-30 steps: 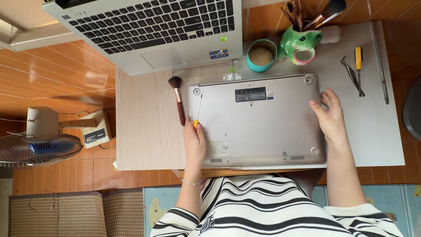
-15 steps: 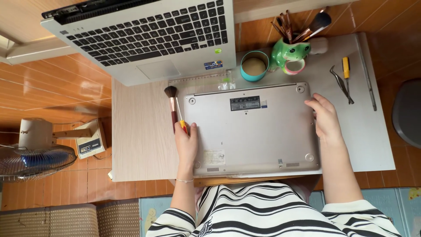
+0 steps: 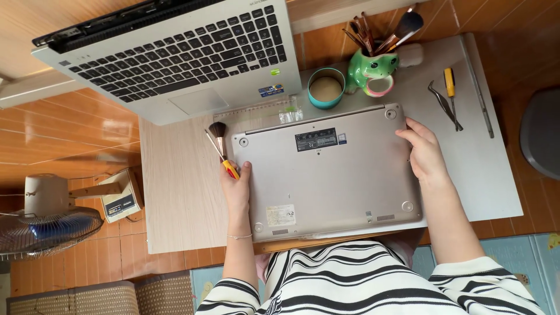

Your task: Cleaning the exterior and removing screws from the bottom case of a laptop.

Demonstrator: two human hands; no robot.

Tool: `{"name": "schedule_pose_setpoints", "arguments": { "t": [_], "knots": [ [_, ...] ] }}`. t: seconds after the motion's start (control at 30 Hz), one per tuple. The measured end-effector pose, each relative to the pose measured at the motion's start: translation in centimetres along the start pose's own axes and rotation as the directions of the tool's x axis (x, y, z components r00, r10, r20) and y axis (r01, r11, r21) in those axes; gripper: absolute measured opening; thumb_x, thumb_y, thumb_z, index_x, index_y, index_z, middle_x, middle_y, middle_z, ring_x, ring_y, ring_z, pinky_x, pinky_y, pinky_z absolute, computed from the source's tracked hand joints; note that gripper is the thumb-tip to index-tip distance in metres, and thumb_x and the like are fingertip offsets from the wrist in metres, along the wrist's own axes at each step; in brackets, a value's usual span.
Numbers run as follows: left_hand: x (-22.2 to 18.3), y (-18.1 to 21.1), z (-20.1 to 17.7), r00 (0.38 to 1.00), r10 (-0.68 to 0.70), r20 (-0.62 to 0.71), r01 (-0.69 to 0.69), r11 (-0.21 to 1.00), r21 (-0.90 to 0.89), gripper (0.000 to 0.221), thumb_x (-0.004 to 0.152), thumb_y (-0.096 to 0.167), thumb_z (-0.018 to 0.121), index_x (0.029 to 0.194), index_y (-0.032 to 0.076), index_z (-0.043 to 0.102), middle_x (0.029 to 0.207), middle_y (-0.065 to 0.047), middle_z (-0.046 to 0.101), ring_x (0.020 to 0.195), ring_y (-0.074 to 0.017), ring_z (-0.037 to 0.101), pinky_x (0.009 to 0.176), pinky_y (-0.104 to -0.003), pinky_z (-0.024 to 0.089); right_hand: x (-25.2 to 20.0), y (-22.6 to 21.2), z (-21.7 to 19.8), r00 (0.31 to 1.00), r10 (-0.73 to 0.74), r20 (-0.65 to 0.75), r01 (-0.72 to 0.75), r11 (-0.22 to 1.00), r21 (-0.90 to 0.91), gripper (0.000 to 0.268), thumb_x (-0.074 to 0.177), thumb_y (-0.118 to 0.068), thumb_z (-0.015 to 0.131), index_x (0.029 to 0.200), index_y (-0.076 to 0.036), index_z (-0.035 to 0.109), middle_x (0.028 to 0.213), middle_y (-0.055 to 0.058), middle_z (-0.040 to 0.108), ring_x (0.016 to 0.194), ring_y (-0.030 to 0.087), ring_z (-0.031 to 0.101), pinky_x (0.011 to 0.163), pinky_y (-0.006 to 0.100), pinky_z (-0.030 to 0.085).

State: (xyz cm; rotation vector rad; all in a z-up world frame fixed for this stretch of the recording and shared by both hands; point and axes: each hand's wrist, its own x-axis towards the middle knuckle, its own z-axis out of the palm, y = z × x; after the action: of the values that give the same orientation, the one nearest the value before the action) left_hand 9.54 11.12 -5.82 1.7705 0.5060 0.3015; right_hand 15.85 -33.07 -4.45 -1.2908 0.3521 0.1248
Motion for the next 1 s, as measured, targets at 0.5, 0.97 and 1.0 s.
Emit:
{"name": "schedule_pose_setpoints", "arguments": {
  "t": [0.5, 0.97, 1.0],
  "knots": [
    [-0.7, 1.6, -0.3, 0.999, -0.026, -0.018, 0.024, 0.993, -0.114, 0.03, 0.092, 0.012, 0.078, 0.094, 0.01, 0.048, 0.084, 0.004, 0.044, 0.075, -0.0083, 0.039, 0.07, -0.022, 0.041, 3.1, -8.0, 10.9, 0.632, -0.561, 0.535, 0.734, 0.212, -0.645, 0.03, 0.091, -0.006, 0.075, 0.122, -0.006, 0.072, 0.126, 0.014, 0.065, 0.12, 0.03, 0.062, 0.101, 0.04, 0.051],
    [-1.4, 2.3, -0.7, 0.999, 0.002, -0.039, -0.008, 0.987, -0.163, 0.033, 0.092, 0.015, 0.08, 0.092, 0.011, 0.047, 0.084, 0.005, 0.043, 0.076, -0.0077, 0.038, 0.069, -0.021, 0.039, 14.2, -5.2, 16.0, 0.616, -0.228, 0.754, 0.722, -0.221, -0.656, 0.035, 0.088, -0.002, 0.068, 0.12, -0.01, 0.077, 0.113, 0.014, 0.074, 0.1, 0.036, 0.07, 0.084, 0.046, 0.057],
    [-1.4, 2.3, -0.6, 0.999, 0.005, -0.038, -0.011, 0.986, -0.169, 0.033, 0.092, 0.015, 0.08, 0.092, 0.011, 0.047, 0.085, 0.005, 0.043, 0.076, -0.0077, 0.038, 0.07, -0.021, 0.039, 14.0, -5.4, 15.9, 0.648, -0.194, 0.736, 0.716, -0.175, -0.676, 0.031, 0.086, -0.002, 0.069, 0.114, -0.01, 0.079, 0.11, 0.014, 0.075, 0.099, 0.036, 0.07, 0.084, 0.046, 0.056]
  ]
}}
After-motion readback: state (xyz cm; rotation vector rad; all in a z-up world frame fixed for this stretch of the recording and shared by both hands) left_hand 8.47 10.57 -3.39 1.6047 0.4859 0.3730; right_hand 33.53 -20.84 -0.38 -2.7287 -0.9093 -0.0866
